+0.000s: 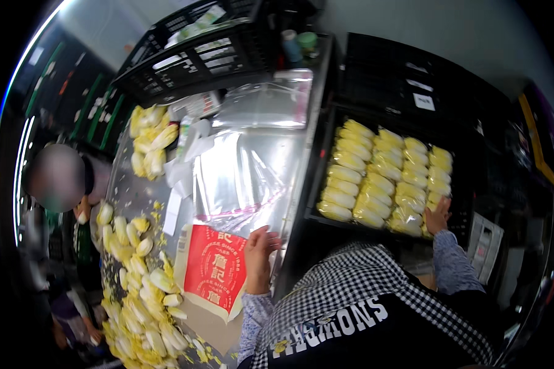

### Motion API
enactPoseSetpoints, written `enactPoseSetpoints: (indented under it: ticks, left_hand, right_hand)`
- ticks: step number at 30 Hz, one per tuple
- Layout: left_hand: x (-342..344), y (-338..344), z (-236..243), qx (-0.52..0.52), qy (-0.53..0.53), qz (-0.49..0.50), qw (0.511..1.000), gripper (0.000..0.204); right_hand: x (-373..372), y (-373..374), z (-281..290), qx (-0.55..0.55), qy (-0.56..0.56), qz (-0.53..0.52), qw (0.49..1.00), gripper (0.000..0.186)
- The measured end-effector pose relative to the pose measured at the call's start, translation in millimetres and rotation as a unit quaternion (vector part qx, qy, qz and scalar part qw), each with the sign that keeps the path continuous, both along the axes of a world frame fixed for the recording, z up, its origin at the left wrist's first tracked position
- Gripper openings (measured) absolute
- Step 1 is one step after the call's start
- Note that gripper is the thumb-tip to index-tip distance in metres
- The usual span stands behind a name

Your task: The person packs napa cabbage into plastic bags on a stainless steel table. They place several pieces of cabbage into each bag, seal the bags, and then place the sealed packages into a black crate. Other workers are visible in the background performing similar tasks.

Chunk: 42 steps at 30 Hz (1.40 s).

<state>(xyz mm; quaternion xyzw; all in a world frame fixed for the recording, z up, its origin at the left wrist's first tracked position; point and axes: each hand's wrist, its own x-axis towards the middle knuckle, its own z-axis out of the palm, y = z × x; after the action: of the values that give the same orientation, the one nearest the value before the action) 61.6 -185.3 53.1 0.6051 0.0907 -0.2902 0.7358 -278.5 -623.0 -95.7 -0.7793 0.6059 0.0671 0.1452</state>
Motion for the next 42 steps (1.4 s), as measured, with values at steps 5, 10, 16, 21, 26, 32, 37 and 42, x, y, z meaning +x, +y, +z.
enactPoseSetpoints:
  ticks: [5, 10, 16, 21, 26, 32, 37, 42]
  left_hand:
    - [4.9, -9.8, -5.0, -0.002, -0.018, -0.034, 0.999, 0.027]
    - [7.5, -0.2, 12.4, 0.037, -0.027, 0.014, 0.999, 0.024]
    - [-32.0, 36.4, 3.8, 0.067, 0.007, 0.121, 0.99, 0.026]
    - [-78.3, 82.9, 12.7, 0.104, 0.062, 0.27, 0.955, 0.021]
    - [-116.2, 123.0, 11.0, 0.102, 0.066, 0.408, 0.905, 0.02]
    - [-89.5, 138.7, 19.2, 0.072, 0.036, 0.44, 0.895, 0.016]
    - [-61.8, 177.7, 18.4, 0.074, -0.04, 0.492, 0.867, 0.018]
    - [23.8, 174.1, 67.2, 0.048, -0.172, 0.383, 0.906, 0.035]
  right_hand:
    - [71.7, -4.2, 101.5, 0.103, 0.238, 0.153, 0.954, 0.071]
    - [243.6, 74.3, 175.8, 0.225, -0.28, 0.385, 0.85, 0.038]
    - [460.0, 236.8, 193.6, 0.469, -0.337, 0.557, 0.596, 0.036]
    - [650.6, 351.5, 130.3, 0.439, -0.414, 0.411, 0.683, 0.045]
    - [747.1, 384.8, 107.9, 0.463, -0.374, 0.239, 0.767, 0.049]
    - [798.3, 400.2, 84.9, 0.527, -0.445, 0.112, 0.715, 0.031]
    - [692.7, 426.0, 207.9, 0.663, -0.444, 0.329, 0.505, 0.017]
    - [553.3, 370.3, 266.1, 0.616, -0.316, 0.524, 0.496, 0.038]
